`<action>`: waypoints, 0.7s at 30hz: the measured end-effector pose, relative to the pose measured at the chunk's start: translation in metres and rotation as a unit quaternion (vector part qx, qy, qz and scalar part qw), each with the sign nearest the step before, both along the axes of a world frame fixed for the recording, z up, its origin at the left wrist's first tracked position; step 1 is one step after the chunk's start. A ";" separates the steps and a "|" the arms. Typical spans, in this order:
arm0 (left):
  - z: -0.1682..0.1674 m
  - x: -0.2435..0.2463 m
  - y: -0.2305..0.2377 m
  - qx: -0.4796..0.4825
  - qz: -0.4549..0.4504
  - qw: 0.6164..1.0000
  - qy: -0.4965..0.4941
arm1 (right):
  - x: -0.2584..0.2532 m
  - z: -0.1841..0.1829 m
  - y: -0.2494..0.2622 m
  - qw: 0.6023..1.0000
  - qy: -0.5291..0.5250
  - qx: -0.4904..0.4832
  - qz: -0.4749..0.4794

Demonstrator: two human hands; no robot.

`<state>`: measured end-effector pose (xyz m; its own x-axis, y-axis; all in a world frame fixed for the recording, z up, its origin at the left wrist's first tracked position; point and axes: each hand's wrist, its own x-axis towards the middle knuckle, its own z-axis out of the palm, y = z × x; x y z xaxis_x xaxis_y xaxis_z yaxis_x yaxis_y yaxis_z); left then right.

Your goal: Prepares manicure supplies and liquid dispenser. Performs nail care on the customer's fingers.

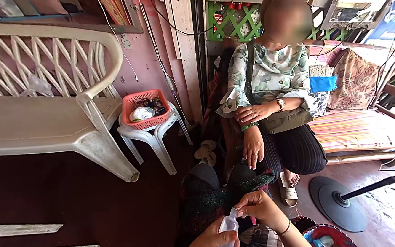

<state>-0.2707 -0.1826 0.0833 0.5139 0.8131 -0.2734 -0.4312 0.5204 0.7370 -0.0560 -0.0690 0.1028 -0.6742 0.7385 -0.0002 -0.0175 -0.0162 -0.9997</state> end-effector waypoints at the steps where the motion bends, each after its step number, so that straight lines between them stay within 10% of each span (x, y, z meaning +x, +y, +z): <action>1: 0.003 -0.001 0.002 0.021 0.002 0.999 0.031 | 0.002 0.002 0.003 1.000 0.015 -0.010 0.007; 15: 0.018 -0.005 0.012 0.282 0.133 0.769 0.558 | -0.019 -0.010 -0.015 0.964 -0.091 0.208 -0.136; 21: 0.015 0.002 0.017 0.306 0.163 0.738 0.579 | -0.014 -0.008 -0.006 0.990 0.061 -0.053 -0.113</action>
